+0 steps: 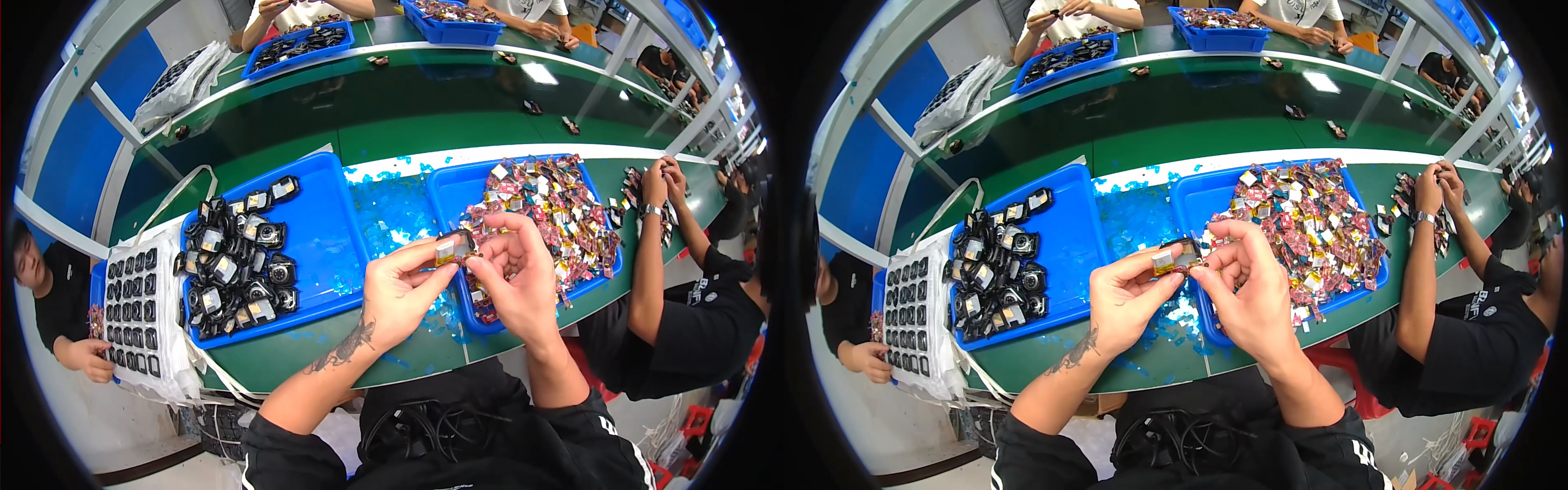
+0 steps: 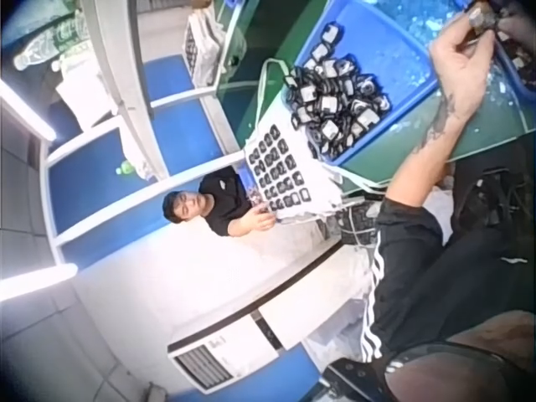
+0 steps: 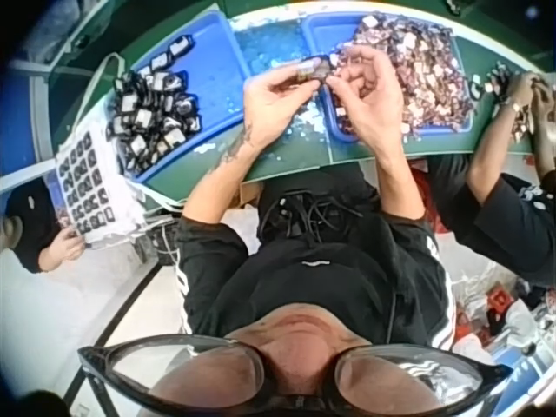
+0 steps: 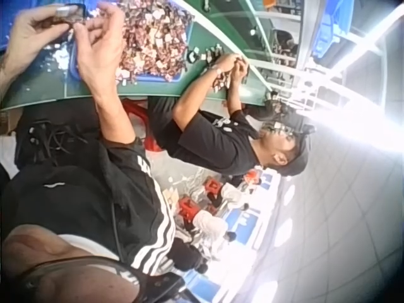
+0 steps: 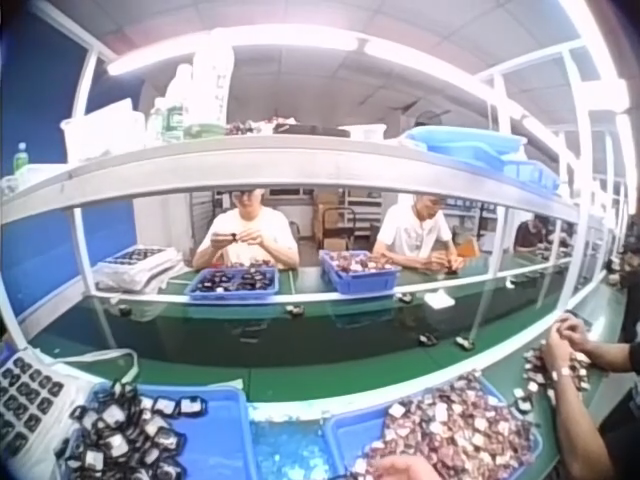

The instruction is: Sorting and inspecting small electronic components on an assembly line workbench.

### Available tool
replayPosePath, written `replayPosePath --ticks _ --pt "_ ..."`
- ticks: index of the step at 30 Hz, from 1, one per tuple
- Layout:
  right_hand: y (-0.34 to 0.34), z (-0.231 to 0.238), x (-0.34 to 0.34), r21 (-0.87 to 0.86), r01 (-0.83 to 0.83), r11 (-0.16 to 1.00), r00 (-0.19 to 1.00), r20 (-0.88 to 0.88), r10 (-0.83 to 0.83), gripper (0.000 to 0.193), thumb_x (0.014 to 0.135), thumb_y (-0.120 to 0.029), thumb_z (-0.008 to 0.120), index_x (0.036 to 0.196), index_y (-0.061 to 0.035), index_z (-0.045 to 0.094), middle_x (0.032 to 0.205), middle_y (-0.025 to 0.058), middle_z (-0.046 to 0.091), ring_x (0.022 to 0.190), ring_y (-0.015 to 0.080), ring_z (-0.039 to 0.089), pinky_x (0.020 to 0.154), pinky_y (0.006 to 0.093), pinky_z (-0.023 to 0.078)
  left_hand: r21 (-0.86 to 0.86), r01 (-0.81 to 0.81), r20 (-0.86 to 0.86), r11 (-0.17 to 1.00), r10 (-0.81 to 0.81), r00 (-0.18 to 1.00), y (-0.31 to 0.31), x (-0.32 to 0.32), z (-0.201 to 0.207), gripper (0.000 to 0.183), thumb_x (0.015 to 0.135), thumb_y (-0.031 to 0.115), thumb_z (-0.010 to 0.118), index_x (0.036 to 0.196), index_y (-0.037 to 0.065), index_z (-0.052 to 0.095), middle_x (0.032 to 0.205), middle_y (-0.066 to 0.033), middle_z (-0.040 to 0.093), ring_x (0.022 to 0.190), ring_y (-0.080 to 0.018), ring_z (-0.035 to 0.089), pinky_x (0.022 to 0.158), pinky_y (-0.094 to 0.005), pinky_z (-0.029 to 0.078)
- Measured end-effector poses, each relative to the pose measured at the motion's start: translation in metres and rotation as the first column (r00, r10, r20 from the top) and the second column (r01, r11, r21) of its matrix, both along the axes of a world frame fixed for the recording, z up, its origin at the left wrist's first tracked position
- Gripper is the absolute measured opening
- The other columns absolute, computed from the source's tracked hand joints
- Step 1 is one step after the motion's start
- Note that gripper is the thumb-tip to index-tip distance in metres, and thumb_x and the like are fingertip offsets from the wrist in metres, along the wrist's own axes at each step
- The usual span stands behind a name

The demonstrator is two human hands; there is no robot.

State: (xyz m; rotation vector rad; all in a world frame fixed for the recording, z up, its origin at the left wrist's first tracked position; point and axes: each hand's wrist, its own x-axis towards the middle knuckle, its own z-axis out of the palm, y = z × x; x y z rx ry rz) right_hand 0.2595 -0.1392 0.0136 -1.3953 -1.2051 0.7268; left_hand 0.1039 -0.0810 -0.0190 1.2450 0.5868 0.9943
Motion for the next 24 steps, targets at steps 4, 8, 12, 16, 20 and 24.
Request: replayPosePath --ticks 4,8,12,16,20,24 --pt "-0.002 -0.004 -0.001 0.027 -0.002 1.0 0.992 -0.123 0.005 0.04 0.082 0.004 0.068 0.119 0.001 0.051 0.08 0.0029 0.064 0.062 0.0008 0.05 0.056 0.0162 0.04 -0.032 0.017 -0.037 0.999 -0.018 0.999 -0.003 0.002 0.004 0.035 0.087 -0.005 0.063 0.122 -0.004 0.061 0.125 -0.0134 0.06 0.109 -0.0176 0.061 0.093 -0.0296 0.053" --pt "-0.003 -0.004 -0.003 0.056 0.008 0.998 0.993 -0.12 -0.002 0.039 0.083 0.004 0.068 0.119 0.0009 0.053 0.08 0.0029 0.065 0.063 0.0004 0.051 0.056 0.0159 0.04 -0.01 0.021 -0.009 1.0 -0.021 1.0 -0.003 0.003 0.005 0.035 0.088 -0.006 0.062 0.122 -0.004 0.061 0.128 -0.0149 0.059 0.109 -0.0179 0.06 0.094 -0.0297 0.053" --pt "0.0 -0.004 -0.004 0.024 -0.001 1.0 0.984 -0.178 0.005 0.039 0.082 0.003 0.069 0.118 0.0015 0.054 0.079 0.0026 0.066 0.062 0.0 0.051 0.055 0.0157 0.039 -0.023 -0.011 0.027 1.0 0.012 1.0 -0.003 0.003 0.001 0.037 0.086 -0.008 0.064 0.123 -0.005 0.06 0.123 -0.0166 0.061 0.107 -0.0178 0.061 0.093 -0.0291 0.052" --pt "0.003 -0.008 0.002 0.024 -0.008 1.0 0.986 -0.167 0.012 0.04 0.081 0.003 0.07 0.118 0.001 0.055 0.078 0.0019 0.065 0.061 -0.0002 0.049 0.054 0.0151 0.039 0.007 -0.011 0.059 1.0 0.01 0.998 -0.002 0.003 0.0 0.036 0.086 -0.009 0.064 0.122 -0.004 0.061 0.123 -0.0168 0.061 0.106 -0.0181 0.062 0.092 -0.0288 0.052" --pt "0.004 -0.008 0.003 -0.002 -0.02 1.0 0.987 -0.157 0.019 0.043 0.08 0.004 0.071 0.12 -0.0004 0.054 0.077 0.0006 0.062 0.059 -0.0003 0.046 0.054 0.0147 0.038 -0.002 -0.016 0.063 1.0 0.016 0.998 -0.003 0.004 -0.006 0.035 0.086 -0.009 0.064 0.121 -0.004 0.062 0.121 -0.0166 0.062 0.106 -0.0184 0.062 0.092 -0.029 0.052" --pt "0.006 -0.014 0.0 0.04 0.019 0.999 1.0 -0.008 -0.019 0.047 0.079 0.002 0.072 0.122 -0.0012 0.053 0.085 0.0033 0.061 0.065 0.0027 0.053 0.058 0.0169 0.046 -0.02 -0.034 0.092 0.999 0.036 0.995 -0.005 0.004 -0.003 0.036 0.086 -0.01 0.063 0.121 -0.004 0.061 0.117 -0.0168 0.064 0.106 -0.02 0.063 0.092 -0.0301 0.053"
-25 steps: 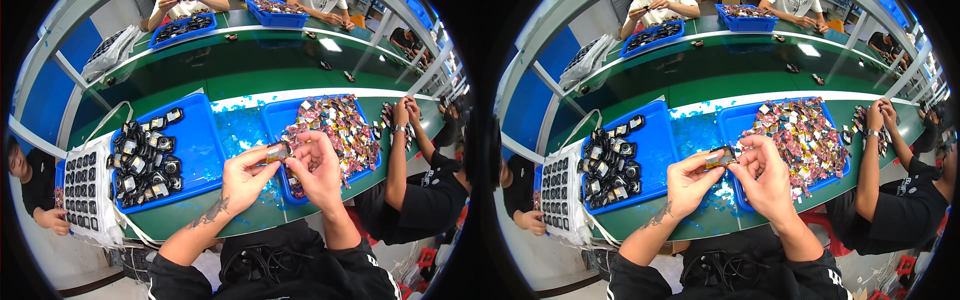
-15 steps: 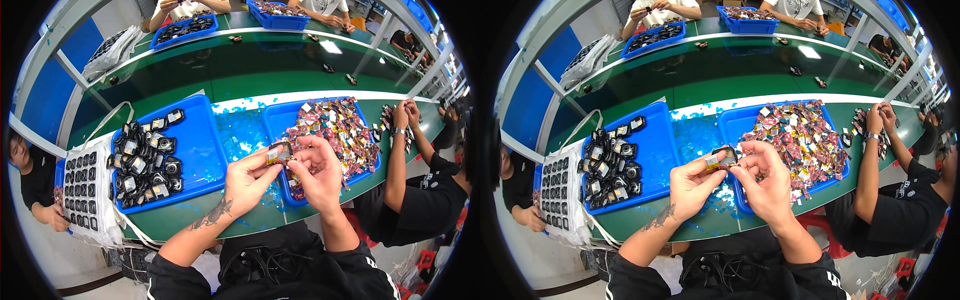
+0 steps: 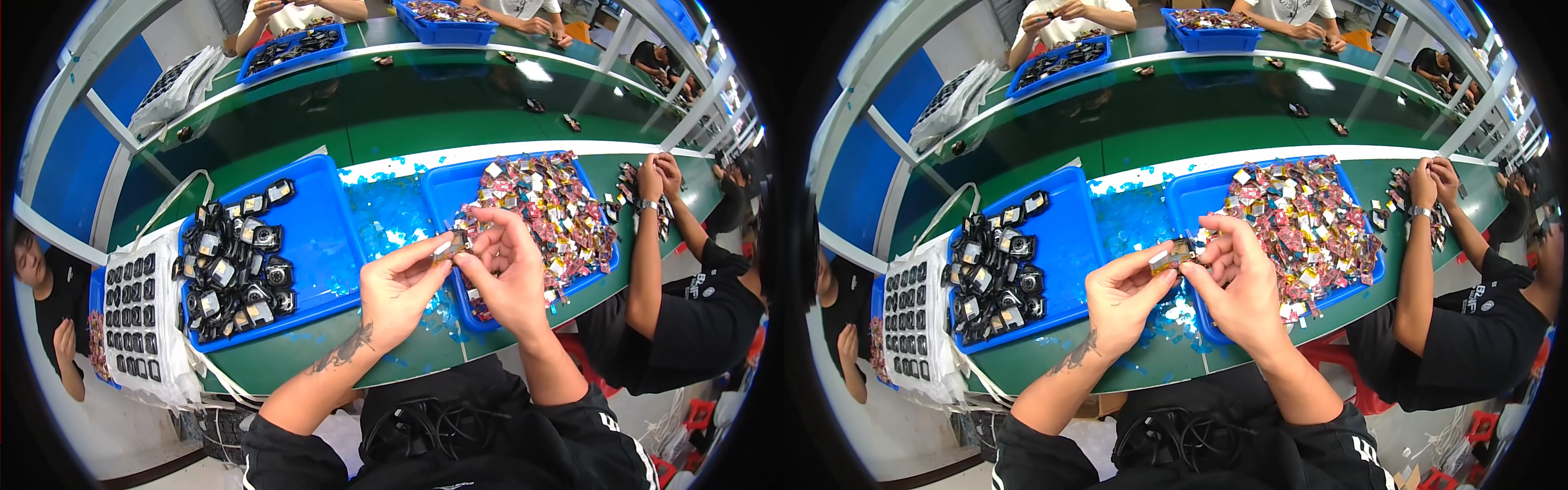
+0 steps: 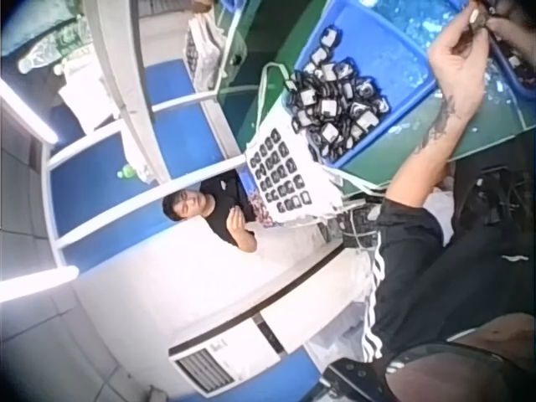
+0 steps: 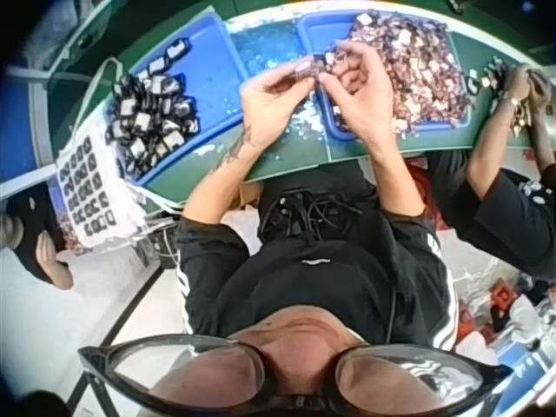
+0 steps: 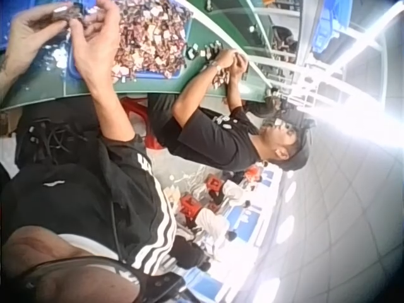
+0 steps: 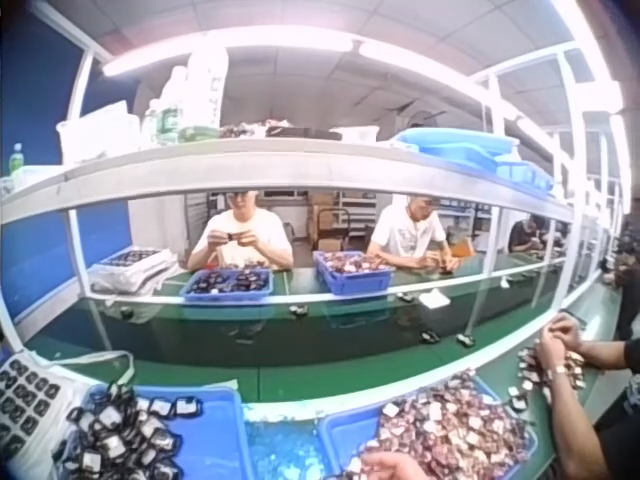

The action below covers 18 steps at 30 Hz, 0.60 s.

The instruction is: Sorting and inspecting small electronic components on an assembly line workbench.

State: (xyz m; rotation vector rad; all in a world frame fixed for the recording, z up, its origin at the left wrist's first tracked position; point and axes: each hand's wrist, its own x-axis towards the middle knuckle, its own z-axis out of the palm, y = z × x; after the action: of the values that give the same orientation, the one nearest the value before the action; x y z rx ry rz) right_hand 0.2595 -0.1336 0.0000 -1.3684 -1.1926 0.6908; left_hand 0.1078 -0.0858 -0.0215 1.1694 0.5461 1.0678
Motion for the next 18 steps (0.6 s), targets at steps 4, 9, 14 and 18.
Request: replayPosePath --ticks 4,9,14,18 --pt "-0.002 0.006 -0.011 0.041 0.007 0.999 0.979 0.204 -0.015 0.049 0.08 0.001 0.071 0.126 -0.0013 0.052 0.093 0.0067 0.062 0.082 0.0115 0.063 0.071 0.0257 0.056 -0.061 -0.046 0.041 0.997 0.048 0.998 0.001 0.002 0.0 0.05 0.086 -0.01 0.061 0.134 0.0 0.05 0.119 -0.0179 0.062 0.105 -0.0181 0.063 0.09 -0.0282 0.053" --pt "0.003 0.006 -0.008 -0.052 -0.06 0.997 0.998 -0.004 0.06 0.046 0.082 0.003 0.068 0.125 -0.0014 0.052 0.095 0.0062 0.06 0.084 0.0097 0.061 0.072 0.0222 0.054 -0.173 -0.028 0.047 0.984 0.037 0.998 0.003 0.002 0.007 0.061 0.085 -0.009 0.061 0.141 0.0 0.038 0.115 -0.019 0.063 0.101 -0.0197 0.065 0.086 -0.0294 0.055" --pt "0.013 0.009 -0.016 -0.078 -0.142 0.987 0.978 -0.163 0.128 0.045 0.082 0.005 0.066 0.124 -0.0029 0.051 0.093 0.0031 0.055 0.082 0.007 0.056 0.072 0.0193 0.051 -0.146 -0.1 0.046 0.984 0.108 0.993 0.003 -0.006 0.008 0.061 0.086 -0.007 0.063 0.141 0.006 0.039 0.114 -0.0182 0.063 0.1 -0.0183 0.066 0.085 -0.0268 0.054" --pt "0.048 0.03 0.006 -0.117 -0.273 0.955 0.958 -0.121 0.259 0.046 0.08 0.003 0.068 0.122 -0.0011 0.051 0.088 0.0064 0.066 0.081 0.0109 0.063 0.074 0.0259 0.053 0.201 -0.129 -0.236 0.971 0.176 0.956 0.024 -0.021 0.031 0.054 0.087 0.003 0.066 0.137 0.006 0.045 0.111 -0.019 0.065 0.097 -0.0228 0.067 0.083 -0.0326 0.053"
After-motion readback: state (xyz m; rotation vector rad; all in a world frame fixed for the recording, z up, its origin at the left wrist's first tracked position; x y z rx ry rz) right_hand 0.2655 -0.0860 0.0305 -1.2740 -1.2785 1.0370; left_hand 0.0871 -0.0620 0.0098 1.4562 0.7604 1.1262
